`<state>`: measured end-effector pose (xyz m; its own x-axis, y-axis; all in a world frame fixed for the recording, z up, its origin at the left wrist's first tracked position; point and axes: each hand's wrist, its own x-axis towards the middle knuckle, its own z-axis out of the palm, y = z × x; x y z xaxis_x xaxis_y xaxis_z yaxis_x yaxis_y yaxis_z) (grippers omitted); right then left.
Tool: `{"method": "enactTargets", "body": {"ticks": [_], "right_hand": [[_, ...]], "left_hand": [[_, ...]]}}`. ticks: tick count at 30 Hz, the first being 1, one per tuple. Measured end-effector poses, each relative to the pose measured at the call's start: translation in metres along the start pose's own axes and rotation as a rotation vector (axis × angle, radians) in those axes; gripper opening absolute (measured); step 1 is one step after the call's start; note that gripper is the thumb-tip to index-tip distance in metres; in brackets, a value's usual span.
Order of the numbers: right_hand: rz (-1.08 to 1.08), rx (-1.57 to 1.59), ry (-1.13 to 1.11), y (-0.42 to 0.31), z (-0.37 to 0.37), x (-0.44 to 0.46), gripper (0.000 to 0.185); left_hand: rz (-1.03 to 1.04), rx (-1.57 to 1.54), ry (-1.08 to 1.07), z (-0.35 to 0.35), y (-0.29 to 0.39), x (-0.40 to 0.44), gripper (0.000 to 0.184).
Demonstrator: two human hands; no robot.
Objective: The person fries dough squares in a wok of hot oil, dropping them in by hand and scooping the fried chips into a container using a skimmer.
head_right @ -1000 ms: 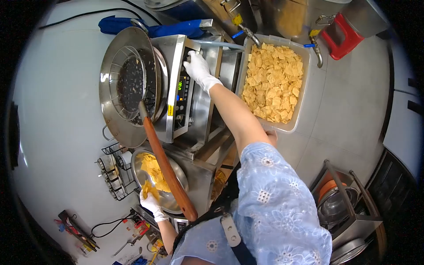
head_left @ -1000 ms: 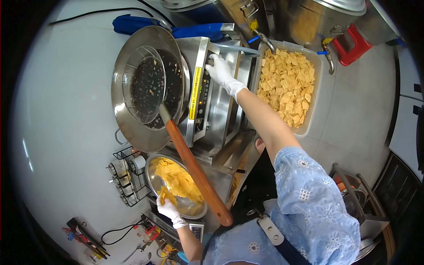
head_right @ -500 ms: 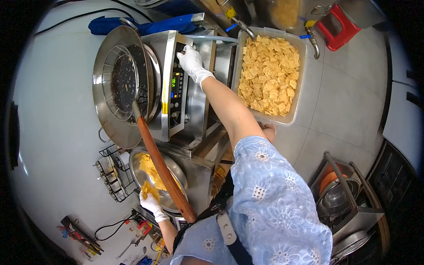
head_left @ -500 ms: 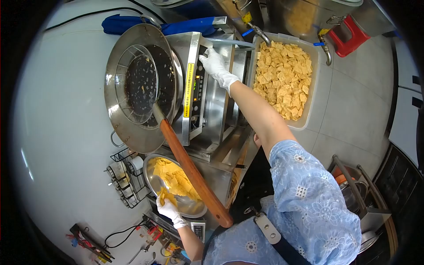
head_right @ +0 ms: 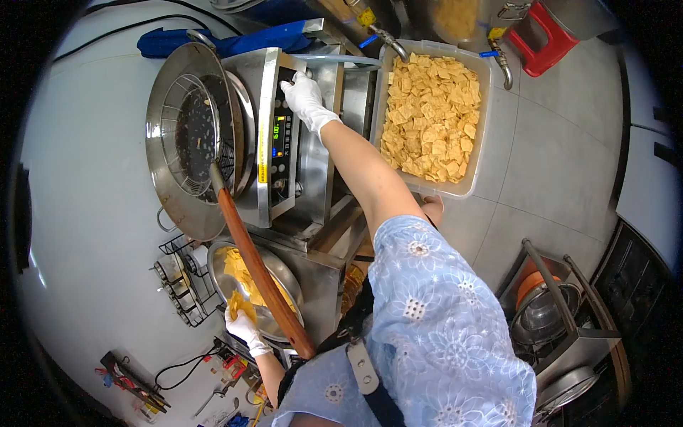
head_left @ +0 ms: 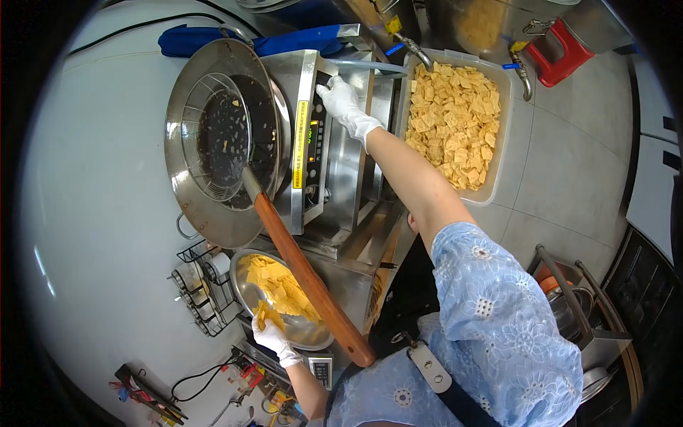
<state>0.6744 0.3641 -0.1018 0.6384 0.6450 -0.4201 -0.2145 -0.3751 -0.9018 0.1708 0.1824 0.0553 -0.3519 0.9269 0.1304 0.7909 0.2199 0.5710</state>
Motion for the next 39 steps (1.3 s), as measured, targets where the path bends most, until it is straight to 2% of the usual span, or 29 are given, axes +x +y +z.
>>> {"method": "enactTargets", "body": {"ticks": [2,12,14,16,18,23,29,39], "right_hand": [[-0.007,-0.026,0.050,0.000,0.001,0.000,0.032],[0.032,-0.018,0.028,0.002,0.004,0.003,0.031],[-0.055,-0.016,0.053,0.006,0.008,0.006,0.029],[-0.032,-0.003,0.009,-0.001,0.001,0.001,0.028],[-0.010,0.011,-0.033,-0.002,0.000,0.000,0.028],[-0.149,-0.105,0.021,0.008,0.008,0.010,0.030],[-0.191,-0.122,0.035,0.008,0.007,0.008,0.035],[-0.172,-0.084,0.004,0.015,0.009,0.012,0.039]], "left_hand": [[0.007,0.003,-0.003,0.000,-0.001,-0.001,0.030],[-0.026,-0.090,-0.019,0.000,-0.001,-0.006,0.032],[-0.026,-0.084,-0.021,-0.001,-0.003,-0.006,0.033],[0.001,-0.018,-0.047,-0.002,-0.009,-0.004,0.043],[-0.015,-0.033,-0.049,-0.003,-0.011,-0.005,0.043],[-0.033,-0.048,-0.045,-0.001,-0.009,-0.008,0.042],[-0.021,-0.010,-0.010,-0.001,-0.016,-0.008,0.041],[-0.002,-0.029,-0.023,-0.001,-0.023,-0.006,0.039]]}}
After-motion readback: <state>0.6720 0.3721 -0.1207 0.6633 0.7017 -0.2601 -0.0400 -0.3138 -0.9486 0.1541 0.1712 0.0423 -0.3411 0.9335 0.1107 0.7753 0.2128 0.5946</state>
